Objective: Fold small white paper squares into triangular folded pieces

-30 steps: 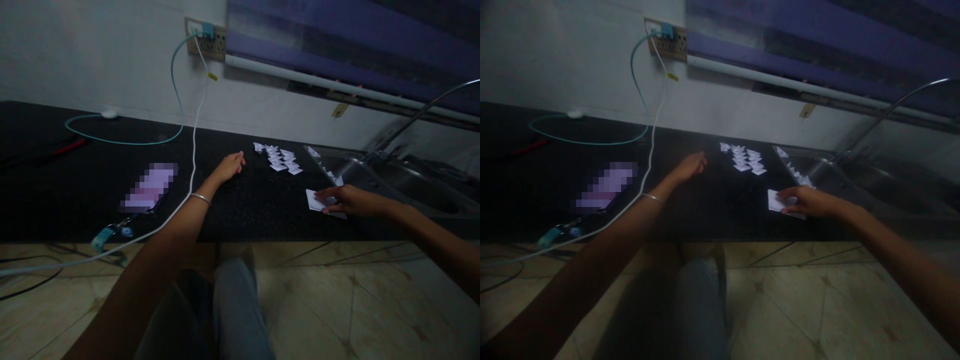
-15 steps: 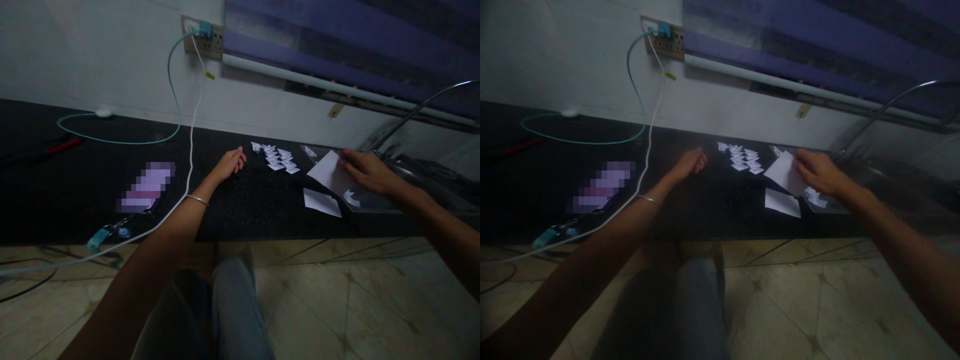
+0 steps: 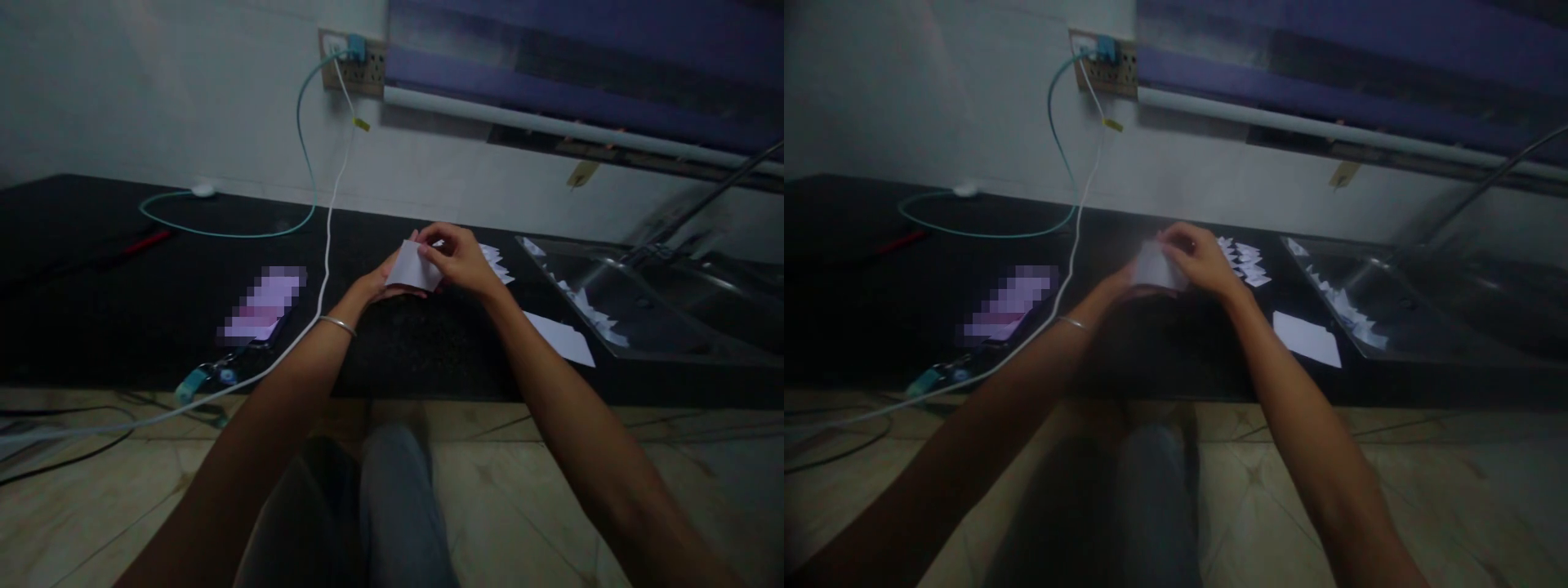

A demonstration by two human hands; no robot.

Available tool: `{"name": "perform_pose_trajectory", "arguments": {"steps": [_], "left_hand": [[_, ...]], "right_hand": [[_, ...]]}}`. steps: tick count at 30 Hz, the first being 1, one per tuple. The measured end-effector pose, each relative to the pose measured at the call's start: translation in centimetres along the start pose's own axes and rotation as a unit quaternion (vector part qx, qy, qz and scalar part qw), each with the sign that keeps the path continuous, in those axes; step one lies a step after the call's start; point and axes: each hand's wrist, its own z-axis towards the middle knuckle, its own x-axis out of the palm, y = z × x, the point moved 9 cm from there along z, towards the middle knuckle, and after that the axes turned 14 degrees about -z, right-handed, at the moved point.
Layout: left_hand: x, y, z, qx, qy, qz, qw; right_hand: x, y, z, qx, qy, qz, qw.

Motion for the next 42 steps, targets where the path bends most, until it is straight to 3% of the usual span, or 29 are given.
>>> {"name": "perform_pose_trajectory", "arguments": {"steps": [4, 10, 15, 18, 22, 28, 34, 42], "left_hand": [[-0.5, 0.8, 0.0, -0.04, -0.027, -0.032, 0.998], [-0.2, 0.8, -0.4, -0.031, -0.024, 0.003, 0.999], [-1.5, 0.1, 0.0, 0.019, -0.092, 0.053, 0.994], [-1.9, -0.9, 0.0, 0.068, -0.13, 0.126, 0.981], [-2.0, -1.7, -0.2, 0.116, -0.151, 0.202, 0.961], [-2.4, -1.1, -0.2, 0.103, -0.142, 0.205, 0.963], [-2.0, -2.3, -0.6, 0.122, -0.15, 0.236, 0.952], [-1.5, -2.8, -1.0, 0.119, -0.165, 0.214, 0.955]], "right_hand": [[0.5, -4.0, -0.6, 0.077, -0.088, 0.083, 0.99], [1.9, -8.3, -2.3, 0.152, -0.117, 0.155, 0.969], [2.6, -10.3, -3.3, 0.24, -0.126, 0.162, 0.949], [3.3, -10.0, -3.7, 0.264, -0.102, 0.163, 0.945], [3.6, -8.3, -3.6, 0.24, -0.072, 0.143, 0.957], [3.6, -8.0, -3.5, 0.216, -0.071, 0.152, 0.962], [3.5, -9.2, -3.8, 0.227, -0.087, 0.148, 0.959], [3.4, -8.7, -4.0, 0.223, -0.087, 0.149, 0.959]]}}
